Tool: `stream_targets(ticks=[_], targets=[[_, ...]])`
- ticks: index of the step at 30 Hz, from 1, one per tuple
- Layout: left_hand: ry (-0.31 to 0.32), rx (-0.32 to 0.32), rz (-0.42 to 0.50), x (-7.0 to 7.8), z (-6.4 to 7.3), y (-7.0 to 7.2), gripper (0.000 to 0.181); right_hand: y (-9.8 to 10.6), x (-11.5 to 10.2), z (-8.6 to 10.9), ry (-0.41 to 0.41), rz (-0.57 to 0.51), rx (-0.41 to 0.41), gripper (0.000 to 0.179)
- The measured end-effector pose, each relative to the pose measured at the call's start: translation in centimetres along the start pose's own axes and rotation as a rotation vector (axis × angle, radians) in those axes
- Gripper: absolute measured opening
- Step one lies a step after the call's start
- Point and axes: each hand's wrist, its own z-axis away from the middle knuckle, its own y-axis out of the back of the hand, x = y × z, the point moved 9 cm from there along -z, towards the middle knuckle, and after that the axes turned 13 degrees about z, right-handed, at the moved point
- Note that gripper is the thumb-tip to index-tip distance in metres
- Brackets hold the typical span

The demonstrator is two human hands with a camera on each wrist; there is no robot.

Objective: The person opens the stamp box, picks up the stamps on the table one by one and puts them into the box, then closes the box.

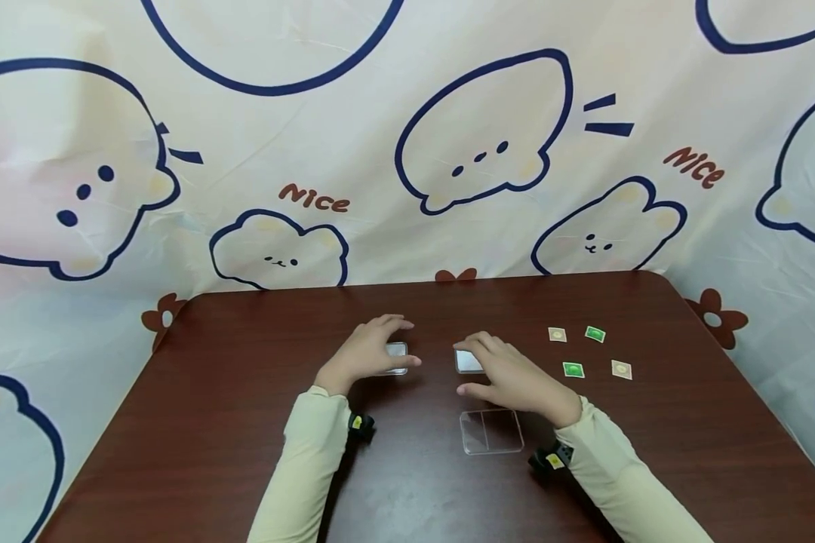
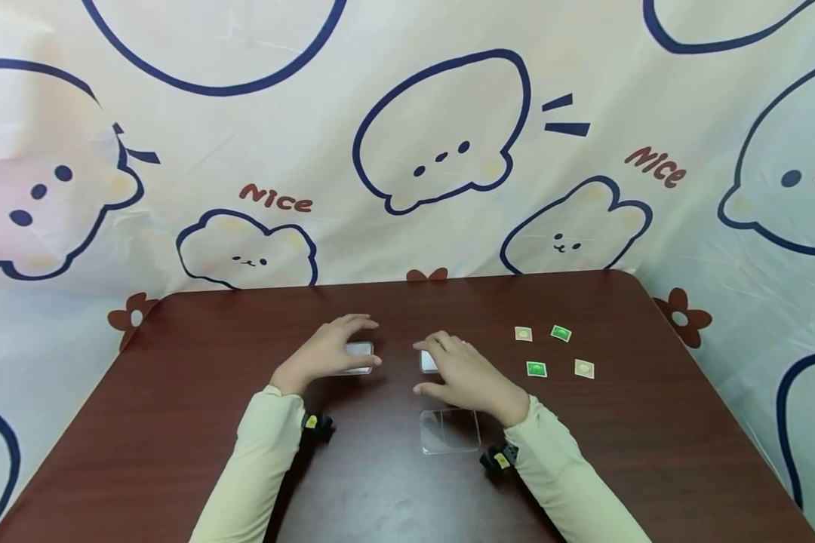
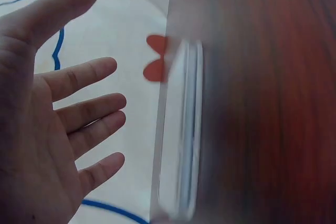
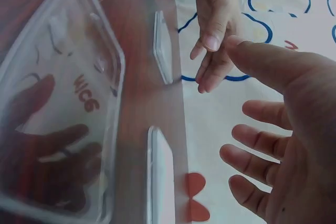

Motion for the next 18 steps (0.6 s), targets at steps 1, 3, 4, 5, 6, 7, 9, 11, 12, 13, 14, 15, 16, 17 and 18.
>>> stream_targets(ticks=[1,3,4,5,6,7,9,11,12,13,14,15,16,17,18], targets=[[0.008,0.001,-0.001,-0.4,0.2,0.2,0.069,0.0,-0.2,-0.3,0.005,-0.002,-0.005,0.066],[0.018,0.006,-0.013,-1.1,0.7,0.6,0.069,0.1,-0.6,-1.0,0.021,0.002,-0.014,0.067],[0.024,0.008,-0.02,-1.5,1.0,0.9,0.07,0.0,-0.8,-1.3,0.028,0.004,-0.016,0.067],[0.029,0.011,-0.029,-1.9,1.2,1.1,0.07,0.0,-1.0,-1.7,0.034,0.008,-0.018,0.067],[0.031,0.013,-0.037,-2.3,1.4,1.3,0.07,0.0,-1.2,-2.0,0.042,0.014,-0.018,0.068],[0.031,0.017,-0.046,-2.6,1.6,1.6,0.07,0.0,-1.4,-2.3,0.047,0.019,-0.019,0.068],[0.033,0.022,-0.063,-3.2,2.0,1.9,0.071,0.0,-1.6,-3.0,0.053,0.031,-0.024,0.068],[0.039,0.03,-0.084,-3.8,2.3,2.3,0.072,0.0,-1.8,-3.6,0.061,0.06,-0.028,0.067],[0.044,0.028,-0.094,-4.0,2.4,2.4,0.072,-0.1,-1.9,-3.9,0.064,0.073,-0.034,0.066],[0.05,0.025,-0.102,-4.2,2.6,2.5,0.072,-0.1,-2.0,-4.1,0.068,0.09,-0.042,0.066],[0.058,0.021,-0.105,-4.4,2.8,2.6,0.072,-0.2,-2.1,-4.4,0.075,0.107,-0.049,0.065],[0.068,0.016,-0.106,-4.6,3.0,2.6,0.073,-0.4,-2.2,-4.7,0.082,0.122,-0.057,0.065],[0.074,0.013,-0.103,-4.8,3.1,2.6,0.073,-0.5,-2.3,-4.9,0.089,0.138,-0.067,0.065],[0.081,0.007,-0.099,-5.0,3.3,2.6,0.074,-0.7,-2.5,-5.2,0.092,0.143,-0.078,0.065],[0.088,0.002,-0.09,-5.1,3.4,2.5,0.075,-0.8,-2.6,-5.4,0.093,0.147,-0.09,0.065]])
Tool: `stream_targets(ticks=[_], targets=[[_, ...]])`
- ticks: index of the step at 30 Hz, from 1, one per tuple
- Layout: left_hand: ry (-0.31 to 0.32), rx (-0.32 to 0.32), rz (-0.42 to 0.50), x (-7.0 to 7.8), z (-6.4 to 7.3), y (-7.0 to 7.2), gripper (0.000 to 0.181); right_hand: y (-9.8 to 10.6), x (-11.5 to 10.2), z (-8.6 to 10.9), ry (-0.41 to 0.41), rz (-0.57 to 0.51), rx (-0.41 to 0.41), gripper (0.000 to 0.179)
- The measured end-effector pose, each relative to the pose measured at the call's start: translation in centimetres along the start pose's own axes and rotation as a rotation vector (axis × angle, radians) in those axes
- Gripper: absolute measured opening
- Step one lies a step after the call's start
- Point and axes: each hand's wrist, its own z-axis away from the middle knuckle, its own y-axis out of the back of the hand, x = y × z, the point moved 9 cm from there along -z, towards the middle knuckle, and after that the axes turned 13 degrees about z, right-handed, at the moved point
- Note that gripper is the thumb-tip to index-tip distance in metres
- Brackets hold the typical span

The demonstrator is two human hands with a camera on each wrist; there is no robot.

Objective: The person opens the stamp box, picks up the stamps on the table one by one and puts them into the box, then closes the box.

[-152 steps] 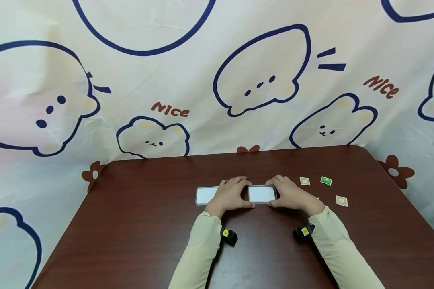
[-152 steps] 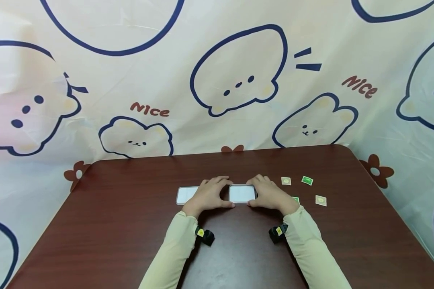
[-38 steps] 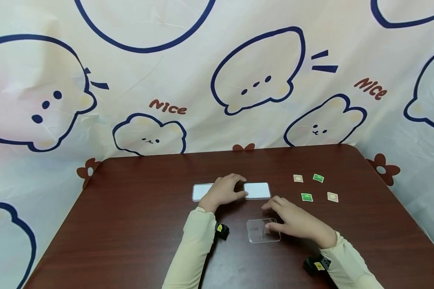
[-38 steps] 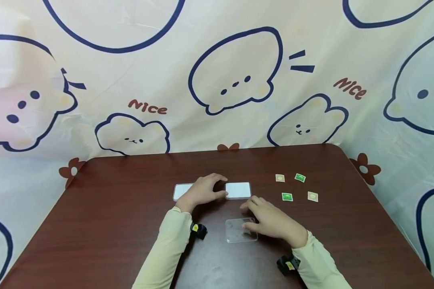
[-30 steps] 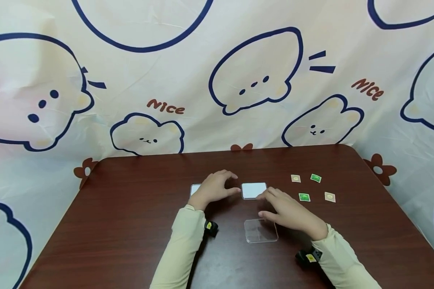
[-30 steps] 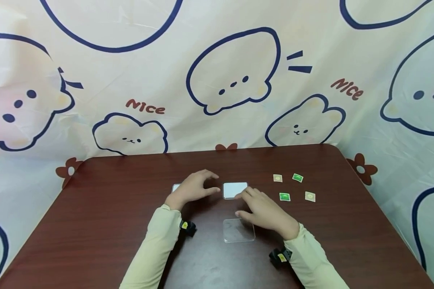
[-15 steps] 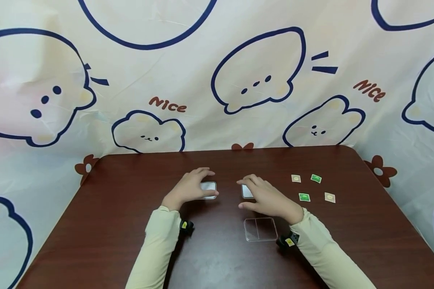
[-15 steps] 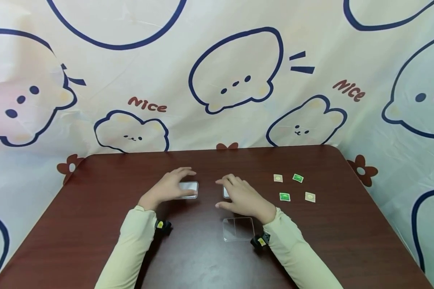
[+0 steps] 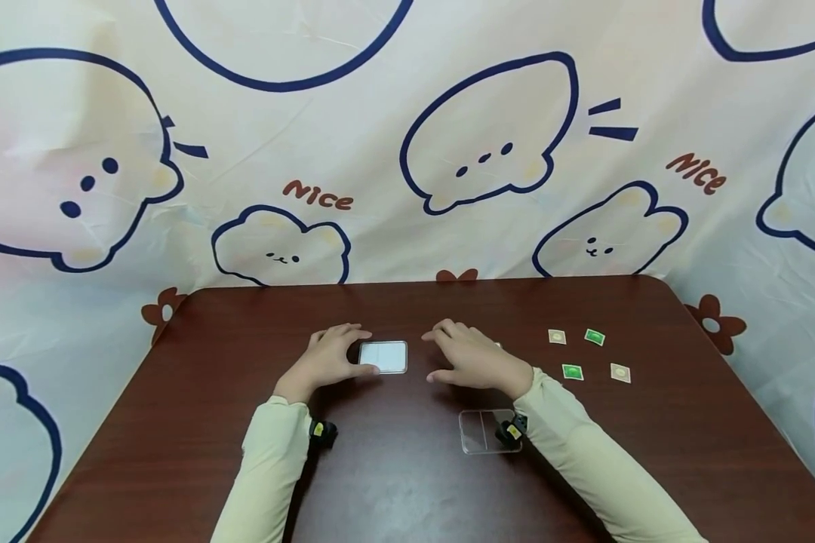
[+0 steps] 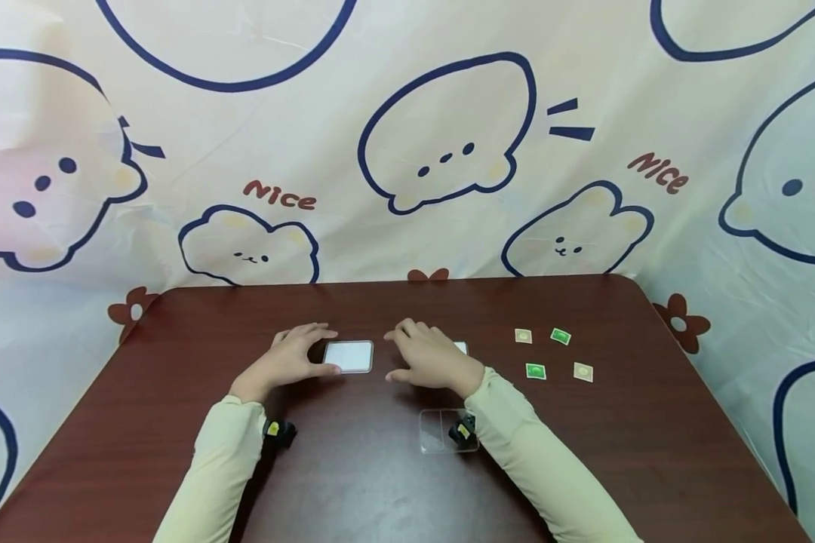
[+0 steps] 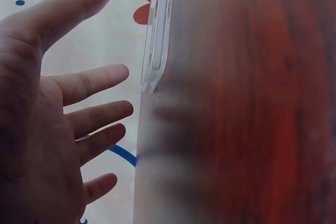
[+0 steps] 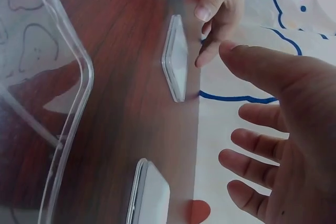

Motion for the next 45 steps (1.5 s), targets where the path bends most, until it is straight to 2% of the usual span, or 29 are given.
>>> stream_targets(ticks=[9,17,31,45], targets=[[0.018,-0.044,0.092,-1.2,-0.3,-0.5,0.072,-1.3,-0.6,-2.1,-0.014,0.009,-0.074,0.065],[0.057,-0.061,0.11,-2.4,0.1,-1.0,0.074,-2.6,-1.5,-3.5,-0.045,-0.003,-0.114,0.067],[0.066,-0.068,0.121,-2.8,-0.3,-1.1,0.071,-4.1,-1.4,-5.3,-0.162,-0.05,-0.173,0.07],[0.059,-0.032,0.113,-2.6,-0.2,-0.9,0.064,-4.6,-1.1,-5.9,-0.172,-0.1,-0.2,0.066]])
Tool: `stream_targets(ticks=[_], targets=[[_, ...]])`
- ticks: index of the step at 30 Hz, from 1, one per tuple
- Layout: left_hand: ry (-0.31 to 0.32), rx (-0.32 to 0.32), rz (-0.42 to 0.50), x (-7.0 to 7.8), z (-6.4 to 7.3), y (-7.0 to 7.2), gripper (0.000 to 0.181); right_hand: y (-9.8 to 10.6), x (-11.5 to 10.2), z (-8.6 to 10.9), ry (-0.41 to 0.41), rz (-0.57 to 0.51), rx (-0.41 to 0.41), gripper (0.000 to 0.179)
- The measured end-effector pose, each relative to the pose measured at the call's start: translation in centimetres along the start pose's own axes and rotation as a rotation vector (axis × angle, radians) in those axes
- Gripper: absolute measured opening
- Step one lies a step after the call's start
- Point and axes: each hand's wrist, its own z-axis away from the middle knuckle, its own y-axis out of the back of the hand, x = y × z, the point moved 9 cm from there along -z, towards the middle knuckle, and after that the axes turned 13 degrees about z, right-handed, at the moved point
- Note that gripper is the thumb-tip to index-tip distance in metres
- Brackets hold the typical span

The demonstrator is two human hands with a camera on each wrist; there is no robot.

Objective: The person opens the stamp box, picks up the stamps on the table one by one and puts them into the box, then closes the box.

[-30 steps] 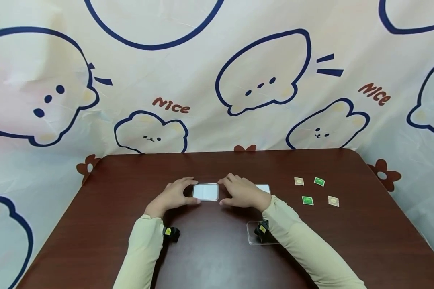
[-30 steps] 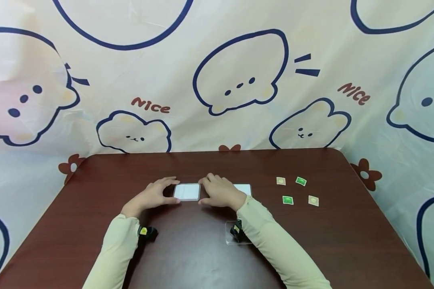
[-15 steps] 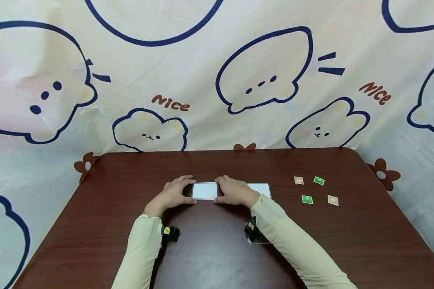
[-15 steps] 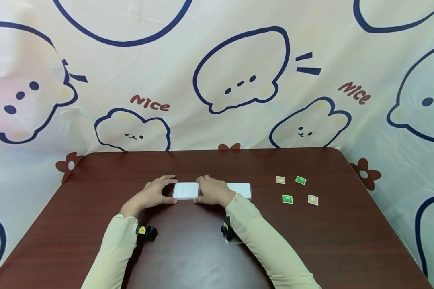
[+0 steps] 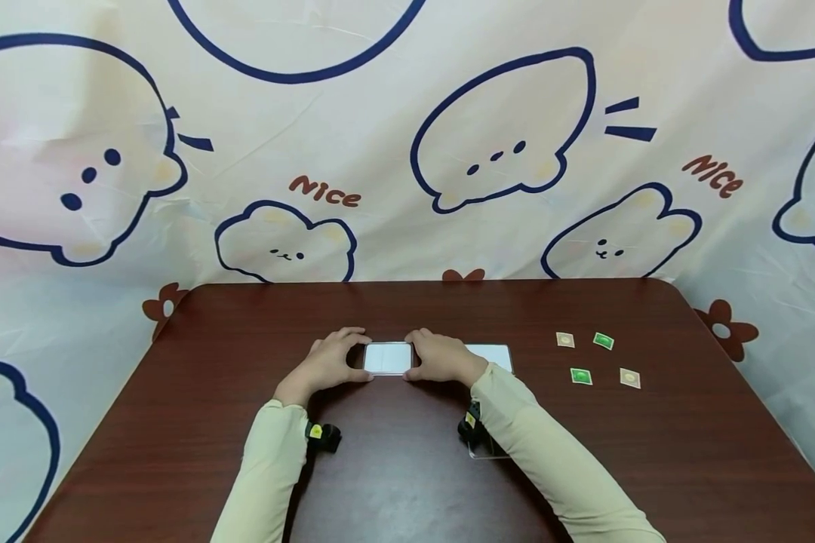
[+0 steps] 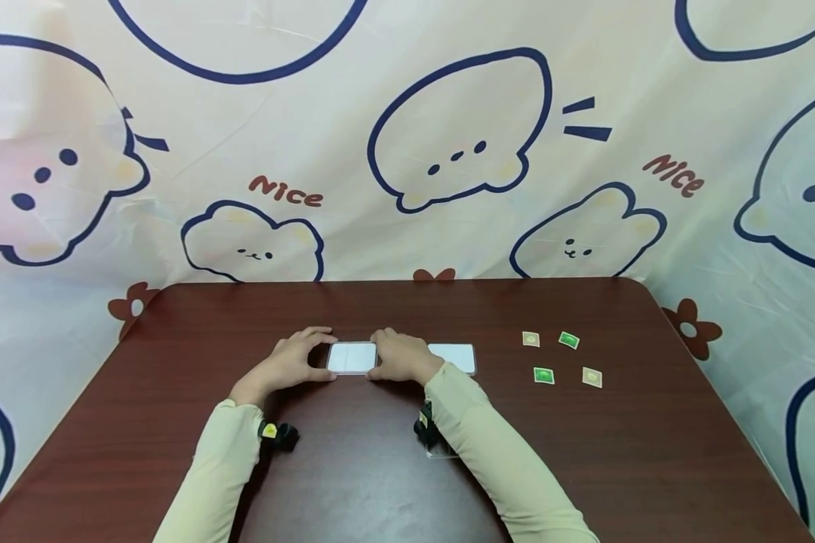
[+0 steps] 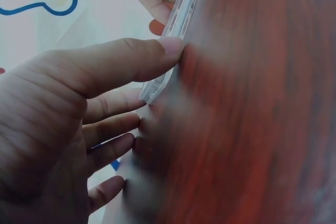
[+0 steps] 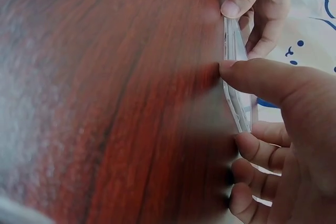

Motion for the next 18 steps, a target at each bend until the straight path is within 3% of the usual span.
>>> stream_targets(ticks=[18], targets=[[-0.011,0.009,-0.012,0.27,0.07,0.09,0.064,-0.42,0.25,-0.18,0.012,-0.03,0.034,0.064]])
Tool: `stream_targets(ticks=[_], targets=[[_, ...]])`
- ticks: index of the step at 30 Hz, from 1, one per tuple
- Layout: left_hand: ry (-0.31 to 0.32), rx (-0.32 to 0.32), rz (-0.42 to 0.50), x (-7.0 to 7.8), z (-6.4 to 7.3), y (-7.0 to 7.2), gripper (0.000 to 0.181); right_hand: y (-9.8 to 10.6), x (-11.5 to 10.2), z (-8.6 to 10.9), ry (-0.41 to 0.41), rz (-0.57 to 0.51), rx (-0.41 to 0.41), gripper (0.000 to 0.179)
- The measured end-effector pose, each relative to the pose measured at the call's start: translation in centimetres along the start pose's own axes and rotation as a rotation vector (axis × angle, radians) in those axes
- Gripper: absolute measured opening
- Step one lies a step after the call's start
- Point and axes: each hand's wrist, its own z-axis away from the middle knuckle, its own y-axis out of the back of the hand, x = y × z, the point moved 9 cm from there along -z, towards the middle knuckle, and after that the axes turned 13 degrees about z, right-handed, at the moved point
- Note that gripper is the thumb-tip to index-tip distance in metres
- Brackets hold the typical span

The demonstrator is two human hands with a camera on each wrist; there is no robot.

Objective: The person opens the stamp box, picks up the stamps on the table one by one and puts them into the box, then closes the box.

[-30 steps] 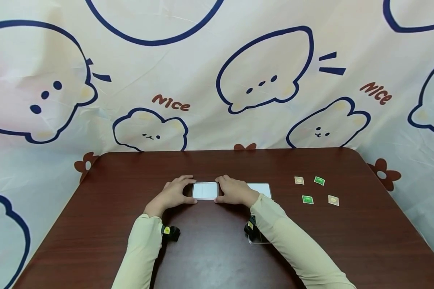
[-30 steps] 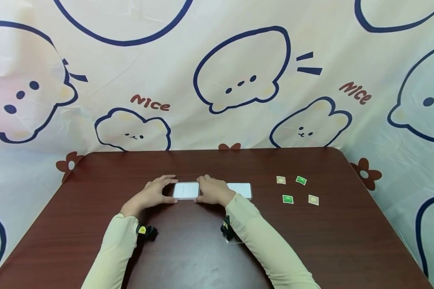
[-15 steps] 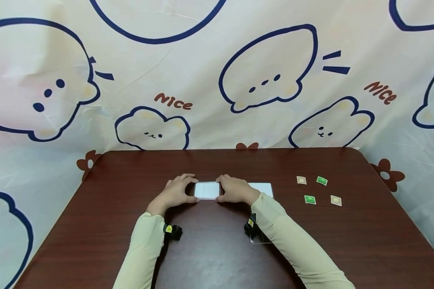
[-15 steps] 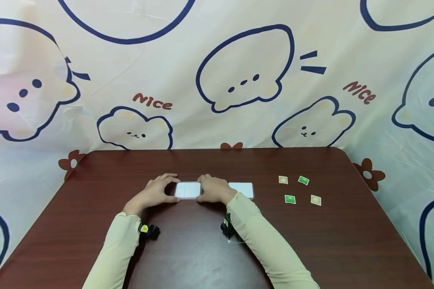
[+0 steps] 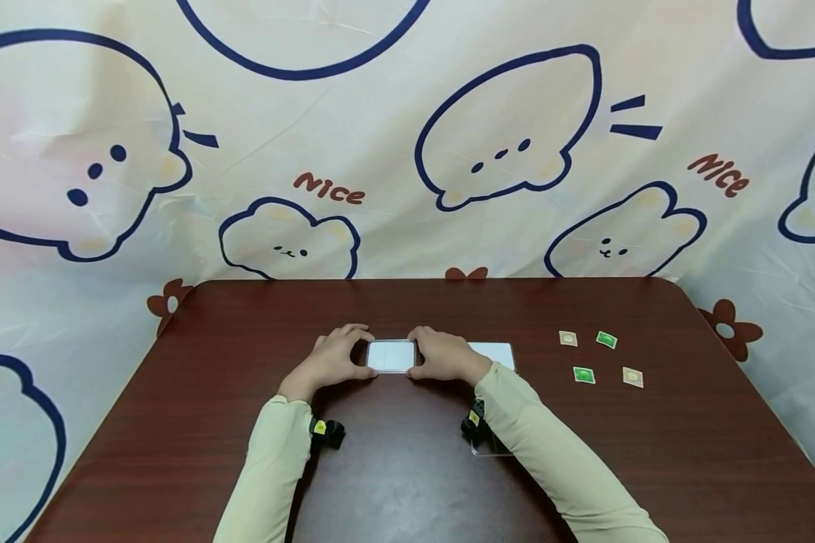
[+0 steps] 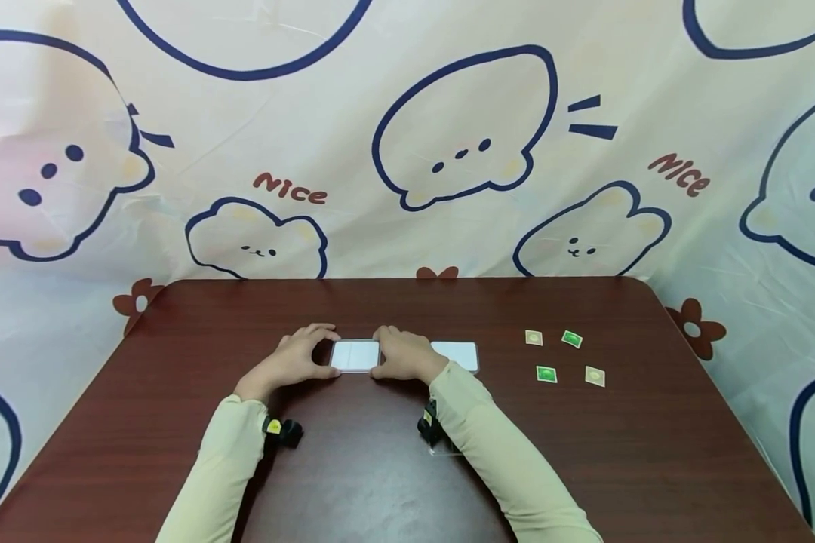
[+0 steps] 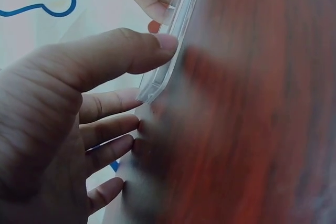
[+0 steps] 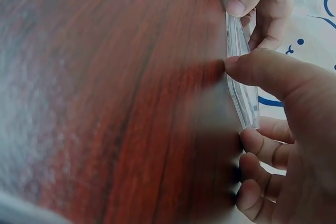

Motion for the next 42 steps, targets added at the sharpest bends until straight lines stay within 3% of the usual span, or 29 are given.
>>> stream_targets(ticks=[8,22,42], targets=[[-0.005,-0.021,-0.005,-0.2,-0.1,0.1,0.071,0.1,0.3,-0.1,0.015,-0.004,0.007,0.064],[0.015,-0.053,0.02,-0.3,0.0,-0.3,0.067,0.2,1.0,0.7,0.019,-0.152,0.013,0.06],[0.009,-0.046,0.001,-0.3,-0.1,-0.5,0.061,0.8,-0.3,4.9,0.086,-0.133,0.071,0.055]])
